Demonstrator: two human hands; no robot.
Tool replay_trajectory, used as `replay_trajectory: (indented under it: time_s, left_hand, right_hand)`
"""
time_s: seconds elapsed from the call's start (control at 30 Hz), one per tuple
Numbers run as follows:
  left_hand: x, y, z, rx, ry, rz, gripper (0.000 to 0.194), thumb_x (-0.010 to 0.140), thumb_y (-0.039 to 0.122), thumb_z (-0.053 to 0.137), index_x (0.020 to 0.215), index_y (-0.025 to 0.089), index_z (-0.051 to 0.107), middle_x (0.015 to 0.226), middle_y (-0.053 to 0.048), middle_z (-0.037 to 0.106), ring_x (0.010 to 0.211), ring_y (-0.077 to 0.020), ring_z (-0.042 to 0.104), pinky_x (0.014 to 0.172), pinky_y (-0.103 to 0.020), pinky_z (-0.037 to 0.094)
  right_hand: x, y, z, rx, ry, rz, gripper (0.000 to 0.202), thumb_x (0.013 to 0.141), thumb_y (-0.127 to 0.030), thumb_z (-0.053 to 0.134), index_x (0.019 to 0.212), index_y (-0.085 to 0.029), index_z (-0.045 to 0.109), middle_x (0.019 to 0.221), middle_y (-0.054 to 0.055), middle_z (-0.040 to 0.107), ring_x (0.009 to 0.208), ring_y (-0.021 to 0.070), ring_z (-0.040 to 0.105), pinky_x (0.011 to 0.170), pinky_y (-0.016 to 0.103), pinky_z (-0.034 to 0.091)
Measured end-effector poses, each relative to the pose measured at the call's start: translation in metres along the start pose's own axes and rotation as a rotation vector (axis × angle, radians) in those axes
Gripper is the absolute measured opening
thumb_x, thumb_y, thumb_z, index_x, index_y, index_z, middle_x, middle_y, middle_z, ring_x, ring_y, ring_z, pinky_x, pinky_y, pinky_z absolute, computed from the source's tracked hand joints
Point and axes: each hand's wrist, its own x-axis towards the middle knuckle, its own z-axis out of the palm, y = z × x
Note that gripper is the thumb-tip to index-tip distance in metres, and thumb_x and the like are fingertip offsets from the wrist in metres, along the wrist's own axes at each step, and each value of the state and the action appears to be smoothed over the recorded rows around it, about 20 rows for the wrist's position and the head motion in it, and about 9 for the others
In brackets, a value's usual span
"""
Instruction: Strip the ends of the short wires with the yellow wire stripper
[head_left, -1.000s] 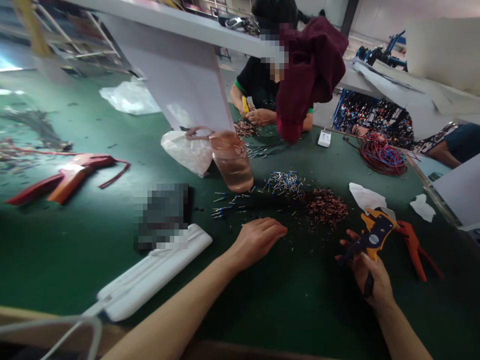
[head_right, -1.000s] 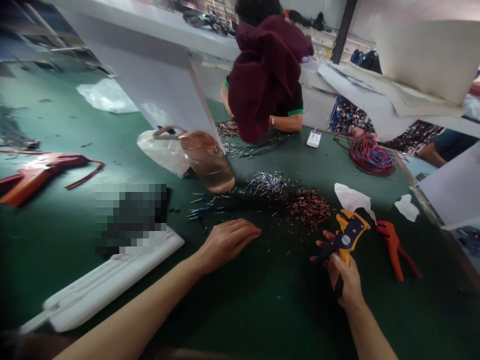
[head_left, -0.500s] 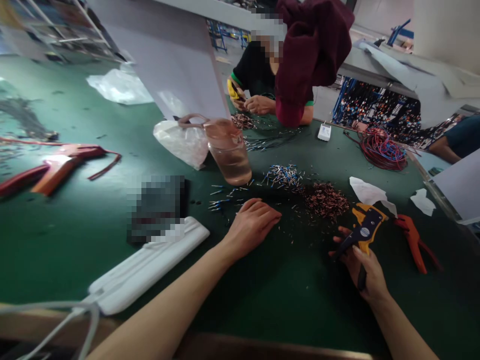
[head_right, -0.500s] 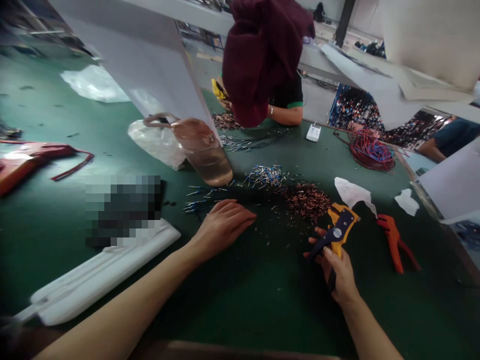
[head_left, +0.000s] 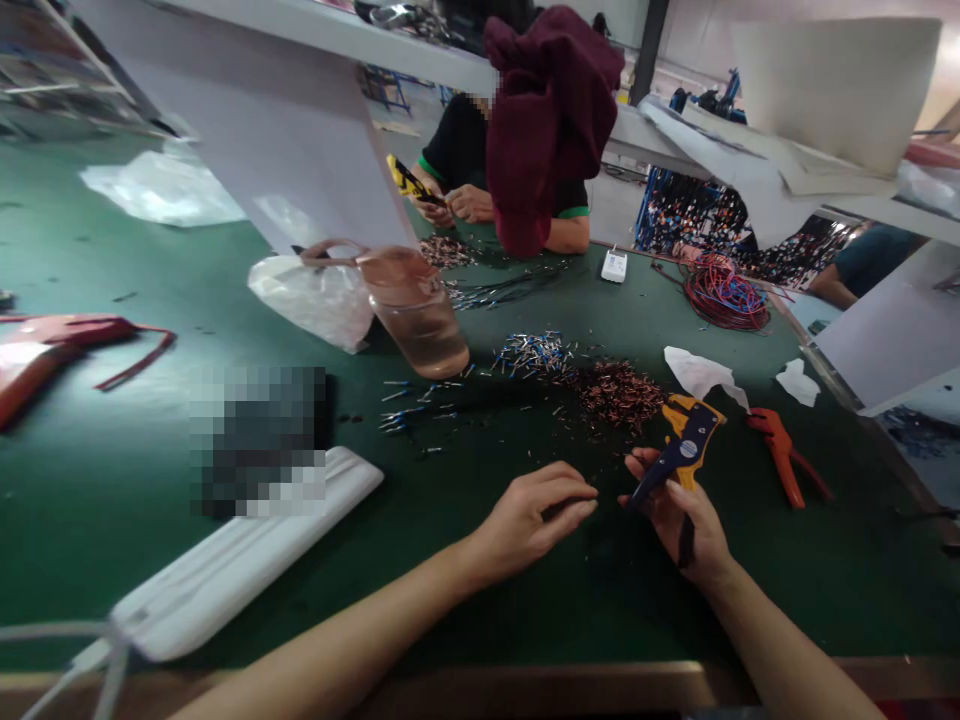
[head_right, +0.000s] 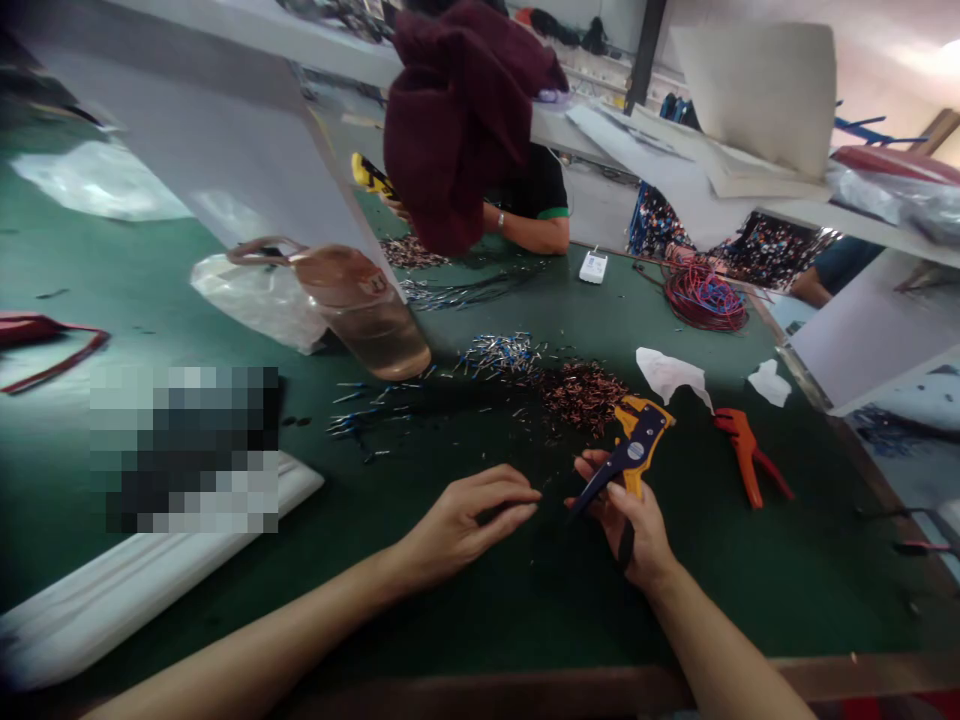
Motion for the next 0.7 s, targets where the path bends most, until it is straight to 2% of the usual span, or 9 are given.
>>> replay_trajectory:
  time_s: [0.07, 0.13, 0.17, 0.23, 0.3, 0.4, 0.53, 0.7]
  left_hand:
    - [0.0, 0.006, 0.011, -0.207, -0.037, -0.292, 0.024, 0.086, 0.036, 0.06, 0.087, 0.017, 0.075, 0.072, -0.005, 0.067, 0.059, -0.0127, 0.06, 0.053, -0.022, 0.047]
    - [0.002, 0.011, 0.021, -0.446, -0.016, -0.578, 0.034, 0.085, 0.045, 0.061, 0.086, 0.014, 0.074, 0.058, -0.002, 0.06, 0.046, -0.0094, 0.05, 0.042, -0.02, 0.037]
    - [0.004, 0.012, 0.025, -0.572, 0.008, -0.69, 0.037, 0.084, 0.048, 0.062, 0.087, 0.013, 0.074, 0.057, -0.001, 0.059, 0.044, -0.0086, 0.048, 0.039, -0.019, 0.034]
    - [0.008, 0.014, 0.033, -0.799, 0.079, -0.823, 0.039, 0.078, 0.05, 0.068, 0.087, 0.012, 0.072, 0.064, -0.003, 0.063, 0.048, -0.0086, 0.051, 0.039, -0.018, 0.033]
    - [0.011, 0.015, 0.039, -0.969, 0.171, -0.865, 0.036, 0.071, 0.045, 0.077, 0.086, 0.013, 0.071, 0.071, -0.004, 0.066, 0.054, -0.0087, 0.055, 0.043, -0.017, 0.037]
    - [0.014, 0.013, 0.042, -1.089, 0.284, -0.877, 0.032, 0.061, 0.034, 0.087, 0.078, 0.013, 0.07, 0.067, -0.001, 0.066, 0.058, -0.0081, 0.057, 0.053, -0.018, 0.045]
    - [0.015, 0.01, 0.032, -1.089, 0.332, -0.857, 0.032, 0.052, 0.029, 0.091, 0.07, 0.012, 0.07, 0.067, -0.002, 0.068, 0.059, -0.0082, 0.059, 0.06, -0.019, 0.048]
    - [0.015, 0.01, 0.018, -1.018, 0.339, -0.776, 0.033, 0.048, 0.03, 0.092, 0.062, 0.012, 0.068, 0.064, 0.0, 0.067, 0.053, -0.0056, 0.054, 0.053, -0.018, 0.045]
  right_hand:
    - [-0.004, 0.001, 0.004, -0.002, -0.026, -0.023, 0.032, 0.075, -0.034, 0.074, 0.106, -0.025, 0.072, 0.124, 0.009, 0.069, 0.128, 0.035, 0.053, 0.094, 0.055, 0.052]
    - [-0.007, 0.0, 0.008, -0.002, -0.055, -0.035, 0.036, 0.073, -0.034, 0.076, 0.108, -0.025, 0.071, 0.126, 0.009, 0.068, 0.127, 0.0352, 0.055, 0.092, 0.054, 0.053]
    - [-0.009, 0.0, 0.01, -0.007, -0.073, -0.032, 0.038, 0.073, -0.035, 0.077, 0.109, -0.025, 0.071, 0.125, 0.01, 0.068, 0.125, 0.0354, 0.056, 0.092, 0.053, 0.053]
    - [-0.012, -0.002, 0.014, -0.029, -0.116, -0.011, 0.04, 0.072, -0.036, 0.077, 0.109, -0.024, 0.07, 0.12, 0.012, 0.071, 0.122, 0.0359, 0.058, 0.092, 0.054, 0.053]
    - [-0.014, -0.003, 0.017, -0.064, -0.169, 0.015, 0.041, 0.072, -0.038, 0.077, 0.109, -0.022, 0.07, 0.113, 0.012, 0.073, 0.119, 0.0362, 0.061, 0.092, 0.054, 0.053]
    - [-0.015, -0.002, 0.019, -0.118, -0.239, 0.029, 0.043, 0.073, -0.039, 0.076, 0.112, -0.021, 0.069, 0.111, 0.013, 0.073, 0.115, 0.0357, 0.063, 0.091, 0.055, 0.053]
    - [-0.014, 0.0, 0.018, -0.161, -0.261, 0.049, 0.047, 0.074, -0.04, 0.075, 0.115, -0.02, 0.067, 0.112, 0.013, 0.072, 0.111, 0.0333, 0.065, 0.09, 0.052, 0.054]
    - [-0.012, 0.001, 0.012, -0.246, -0.274, 0.119, 0.051, 0.076, -0.043, 0.073, 0.119, -0.017, 0.063, 0.092, 0.009, 0.075, 0.082, 0.0263, 0.072, 0.083, 0.045, 0.054]
